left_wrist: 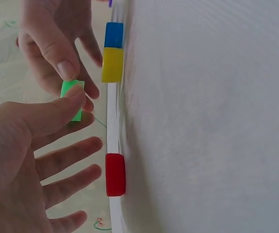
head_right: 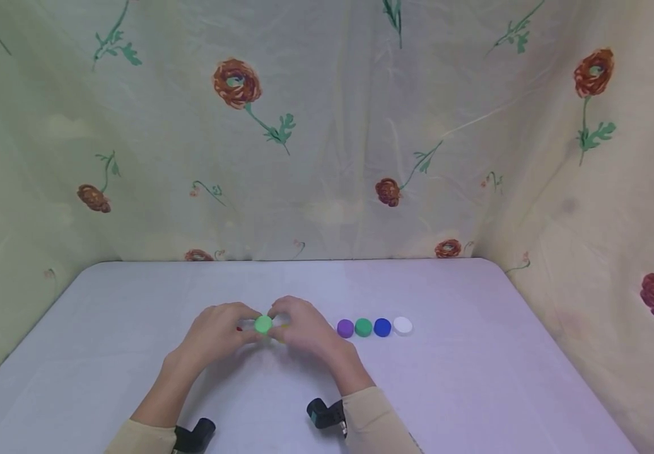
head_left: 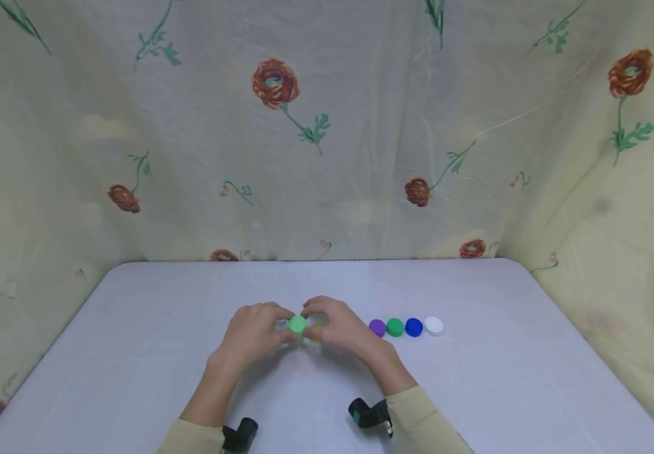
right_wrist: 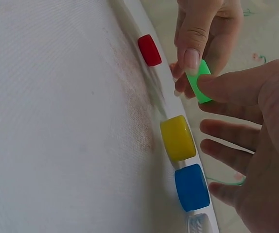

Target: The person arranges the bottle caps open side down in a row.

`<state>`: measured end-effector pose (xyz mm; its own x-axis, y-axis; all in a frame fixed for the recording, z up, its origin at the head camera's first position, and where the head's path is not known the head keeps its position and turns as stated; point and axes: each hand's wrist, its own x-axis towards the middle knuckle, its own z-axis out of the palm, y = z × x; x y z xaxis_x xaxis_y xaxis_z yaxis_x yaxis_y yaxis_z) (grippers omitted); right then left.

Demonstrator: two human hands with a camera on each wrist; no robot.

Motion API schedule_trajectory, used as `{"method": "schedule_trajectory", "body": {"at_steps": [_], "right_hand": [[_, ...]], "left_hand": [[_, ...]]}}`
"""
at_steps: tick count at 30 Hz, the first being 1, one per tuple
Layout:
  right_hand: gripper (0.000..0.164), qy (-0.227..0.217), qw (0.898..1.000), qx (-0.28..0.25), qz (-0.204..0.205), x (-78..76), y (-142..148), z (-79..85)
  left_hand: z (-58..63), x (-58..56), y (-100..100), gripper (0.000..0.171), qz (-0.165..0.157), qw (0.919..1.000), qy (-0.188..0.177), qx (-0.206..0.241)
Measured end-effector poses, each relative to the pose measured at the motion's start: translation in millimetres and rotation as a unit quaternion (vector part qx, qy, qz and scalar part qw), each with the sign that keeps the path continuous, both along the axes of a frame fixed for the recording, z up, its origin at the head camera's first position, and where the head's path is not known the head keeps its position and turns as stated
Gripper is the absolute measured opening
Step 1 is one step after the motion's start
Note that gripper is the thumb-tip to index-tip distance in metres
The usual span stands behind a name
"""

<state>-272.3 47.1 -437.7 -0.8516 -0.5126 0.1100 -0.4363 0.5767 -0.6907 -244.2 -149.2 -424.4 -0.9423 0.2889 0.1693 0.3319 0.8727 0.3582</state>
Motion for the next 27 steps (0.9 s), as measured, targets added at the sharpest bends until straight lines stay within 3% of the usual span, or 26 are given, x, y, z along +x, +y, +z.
{"method": "schedule_trajectory", "body": {"at_steps": [11, 27], "right_hand": [[0.024, 0.034, 0.999, 0.000, -0.002, -0.6, -1.9, 0.6], [0.021, 0.038, 0.999, 0.035, -0.006, 0.8, -9.7, -7.3]], "left_hand": [[2.0, -2.2, 1.2, 0.030, 0.010, 0.9999, 0.009, 0.008], [-3.4, -1.1, 2.1, 0.027, 0.029, 0.9995, -0.011, -0.011]]}}
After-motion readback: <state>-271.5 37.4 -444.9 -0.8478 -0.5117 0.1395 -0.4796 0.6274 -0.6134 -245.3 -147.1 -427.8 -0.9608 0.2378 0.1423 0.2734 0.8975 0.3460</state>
